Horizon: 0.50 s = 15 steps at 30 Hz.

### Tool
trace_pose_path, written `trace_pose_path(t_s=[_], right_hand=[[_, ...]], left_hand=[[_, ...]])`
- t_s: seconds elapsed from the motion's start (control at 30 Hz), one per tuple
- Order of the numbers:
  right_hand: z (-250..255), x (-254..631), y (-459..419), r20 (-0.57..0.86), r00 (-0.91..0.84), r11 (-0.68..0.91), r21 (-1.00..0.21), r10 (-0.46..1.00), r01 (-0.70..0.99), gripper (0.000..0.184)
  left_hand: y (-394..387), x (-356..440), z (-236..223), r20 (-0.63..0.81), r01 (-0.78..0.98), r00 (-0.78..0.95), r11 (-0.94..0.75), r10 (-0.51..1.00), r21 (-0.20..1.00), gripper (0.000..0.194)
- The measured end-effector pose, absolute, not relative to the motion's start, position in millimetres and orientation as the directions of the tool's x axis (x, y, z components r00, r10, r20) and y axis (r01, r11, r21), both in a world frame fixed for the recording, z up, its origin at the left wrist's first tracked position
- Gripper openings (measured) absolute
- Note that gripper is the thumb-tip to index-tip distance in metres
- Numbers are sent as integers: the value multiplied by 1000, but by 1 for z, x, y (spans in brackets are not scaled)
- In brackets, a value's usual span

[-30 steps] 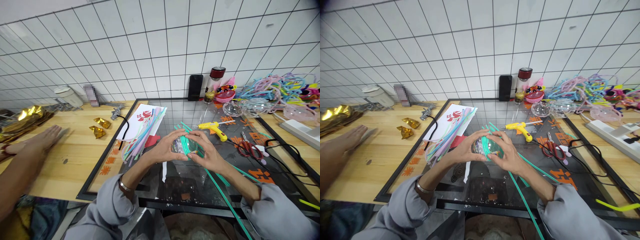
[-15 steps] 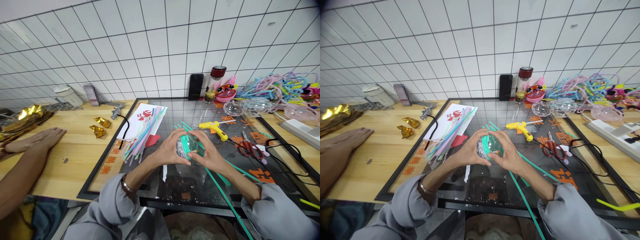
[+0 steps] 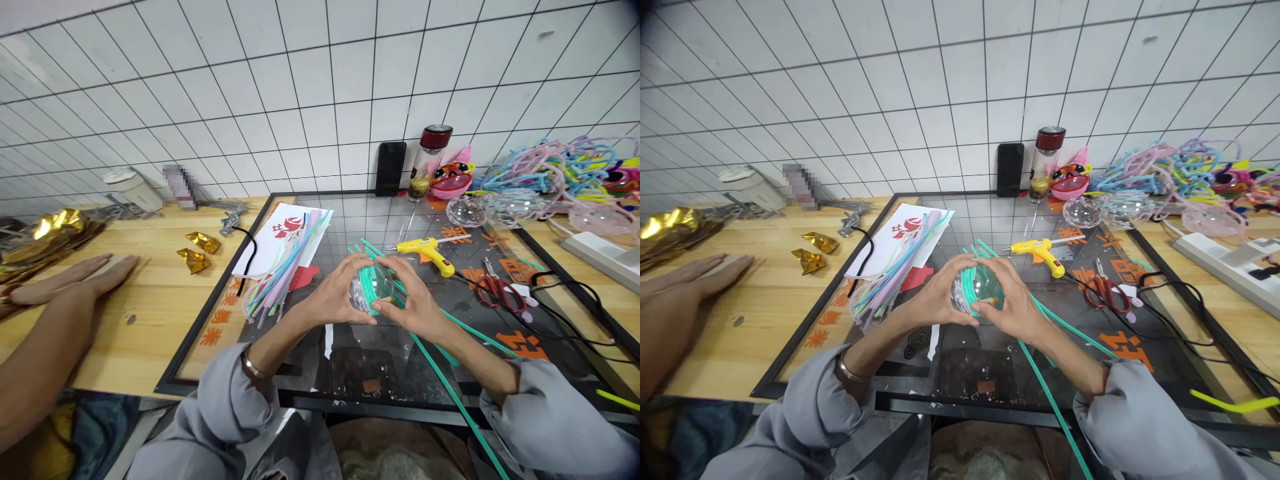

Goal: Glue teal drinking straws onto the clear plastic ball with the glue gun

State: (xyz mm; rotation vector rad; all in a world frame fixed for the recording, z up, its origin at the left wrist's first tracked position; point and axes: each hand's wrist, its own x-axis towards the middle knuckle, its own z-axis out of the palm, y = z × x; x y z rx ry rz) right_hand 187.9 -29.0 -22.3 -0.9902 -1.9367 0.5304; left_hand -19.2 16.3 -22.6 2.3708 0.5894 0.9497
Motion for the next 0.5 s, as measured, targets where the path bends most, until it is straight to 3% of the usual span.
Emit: trace_pose_path(t_s=[0.13, 0.23, 0.37, 0.5], right_hand=[[-21, 190, -29, 507, -273, 576, -711, 818, 403, 65], [-20, 194, -29, 501, -189, 534, -766, 845, 358, 61], [-21, 198, -27, 459, -73, 463, -856, 885, 229, 56], [-24, 198, -25, 408, -47, 410, -900, 912, 150, 55]], left_hand=[[11, -18, -18, 472, 235, 618, -720, 629, 653, 89], [9, -18, -13, 314, 231, 543, -498, 779, 836, 91], [11, -19, -8, 175, -108, 502, -139, 847, 984, 102], [11, -17, -7, 74, -374, 562, 173, 824, 911, 95]])
